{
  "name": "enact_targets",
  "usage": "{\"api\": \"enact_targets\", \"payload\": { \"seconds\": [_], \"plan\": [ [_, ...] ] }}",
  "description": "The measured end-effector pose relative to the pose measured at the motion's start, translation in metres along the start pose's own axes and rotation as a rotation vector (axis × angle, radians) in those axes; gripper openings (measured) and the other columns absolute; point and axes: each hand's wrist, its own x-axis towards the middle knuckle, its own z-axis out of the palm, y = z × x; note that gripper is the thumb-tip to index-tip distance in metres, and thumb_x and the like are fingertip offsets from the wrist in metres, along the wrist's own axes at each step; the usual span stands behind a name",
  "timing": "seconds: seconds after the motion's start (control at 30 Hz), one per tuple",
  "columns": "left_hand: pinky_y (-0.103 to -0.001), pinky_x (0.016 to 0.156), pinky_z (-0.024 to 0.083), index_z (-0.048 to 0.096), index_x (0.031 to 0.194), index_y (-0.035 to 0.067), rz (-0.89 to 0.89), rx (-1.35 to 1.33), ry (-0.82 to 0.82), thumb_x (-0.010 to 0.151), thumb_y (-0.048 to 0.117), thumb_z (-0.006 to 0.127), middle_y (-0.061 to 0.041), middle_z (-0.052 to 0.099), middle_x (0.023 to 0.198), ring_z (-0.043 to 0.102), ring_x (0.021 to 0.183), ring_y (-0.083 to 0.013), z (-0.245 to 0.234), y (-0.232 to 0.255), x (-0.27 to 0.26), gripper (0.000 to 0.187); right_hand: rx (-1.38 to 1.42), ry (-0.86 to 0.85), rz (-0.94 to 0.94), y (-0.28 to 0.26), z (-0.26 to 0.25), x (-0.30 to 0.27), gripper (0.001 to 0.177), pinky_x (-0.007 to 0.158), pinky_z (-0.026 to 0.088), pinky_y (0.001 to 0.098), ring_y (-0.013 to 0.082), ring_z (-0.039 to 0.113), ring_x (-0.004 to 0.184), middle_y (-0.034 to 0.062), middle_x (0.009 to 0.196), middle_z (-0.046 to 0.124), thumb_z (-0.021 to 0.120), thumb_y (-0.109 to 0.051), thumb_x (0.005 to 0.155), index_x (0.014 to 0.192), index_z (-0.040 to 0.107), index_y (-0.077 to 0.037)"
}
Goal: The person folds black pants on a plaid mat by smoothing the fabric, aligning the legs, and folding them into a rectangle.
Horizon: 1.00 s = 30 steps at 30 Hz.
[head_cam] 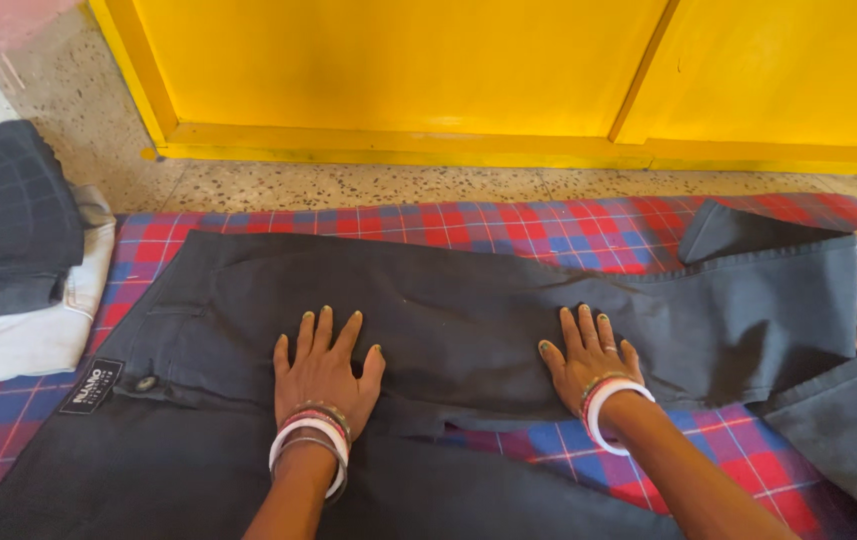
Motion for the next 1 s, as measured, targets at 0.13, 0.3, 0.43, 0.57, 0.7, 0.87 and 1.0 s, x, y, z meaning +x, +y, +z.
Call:
{"api": "enact_targets", "payload": {
  "seconds": [0.13,0.3,0.43,0.57,0.7,0.87,1.0],
  "plan": [
    [-0.051,0.120,0.012,0.043,0.155,0.026,-0.007,0.035,0.004,0.093,0.050,0.044,-0.010,0.033,0.165,0.021,0.150,-0.0270,0.000,0.000,-0.003,0.067,-0.103,0.016,0.050,-0.031,-0.029,-0.008,0.071,0.122,0.019,0.0544,0.0308,0.011,0.157,0.0085,0.171,0.010,0.034,-0.051,0.103,0.163,0.013,-0.020],
    [-0.049,0.121,0.013,0.047,0.150,0.019,-0.025,-0.015,0.025,0.092,0.049,0.047,-0.012,0.036,0.158,0.023,0.150,-0.0258,-0.002,-0.001,-0.002,0.065,0.119,0.335,-0.345,-0.108,-0.028,-0.012,0.068,0.118,0.024,0.0510,0.0351,0.022,0.152,0.0173,0.164,0.025,0.046,-0.046,0.098,0.157,0.028,-0.016],
    [-0.047,0.121,0.013,0.049,0.150,0.018,-0.037,-0.046,0.028,0.091,0.047,0.048,-0.012,0.037,0.157,0.023,0.150,-0.0253,-0.003,-0.002,-0.002,0.066,0.293,0.058,-0.499,-0.141,-0.011,0.006,0.066,0.117,0.017,0.0515,0.0332,0.016,0.151,0.0139,0.170,0.019,0.038,-0.045,0.103,0.160,0.023,-0.015],
    [-0.046,0.121,0.012,0.049,0.150,0.018,-0.049,-0.051,0.006,0.092,0.047,0.047,-0.012,0.036,0.161,0.022,0.150,-0.0249,-0.005,-0.002,-0.001,0.065,0.118,0.167,-0.324,-0.083,-0.003,0.038,0.065,0.120,0.028,0.0466,0.0309,0.026,0.153,0.0133,0.165,0.029,0.039,-0.048,0.101,0.155,0.032,-0.011],
    [-0.045,0.122,0.013,0.049,0.150,0.018,-0.049,-0.059,-0.003,0.092,0.047,0.046,-0.012,0.036,0.158,0.022,0.151,-0.0247,-0.007,-0.002,-0.003,0.065,0.112,0.250,-0.101,0.018,0.004,0.059,0.070,0.121,0.026,0.0460,0.0322,0.024,0.153,0.0144,0.165,0.028,0.041,-0.053,0.100,0.154,0.033,-0.010],
    [-0.046,0.121,0.012,0.048,0.151,0.018,-0.049,-0.065,-0.008,0.092,0.046,0.045,-0.013,0.034,0.163,0.021,0.150,-0.0257,-0.009,-0.001,-0.003,0.065,0.154,0.217,0.119,0.046,0.010,0.070,0.078,0.118,0.021,0.0506,0.0339,0.019,0.152,0.0170,0.166,0.022,0.044,-0.055,0.096,0.157,0.027,-0.010],
    [-0.047,0.121,0.012,0.048,0.148,0.017,-0.044,-0.056,0.006,0.092,0.046,0.045,-0.013,0.035,0.159,0.022,0.150,-0.0261,-0.005,-0.002,-0.005,0.063,0.112,0.411,-0.045,-0.026,-0.004,0.059,0.075,0.117,0.030,0.0510,0.0418,0.029,0.150,0.0249,0.164,0.029,0.044,-0.054,0.098,0.154,0.033,-0.006]
  ]
}}
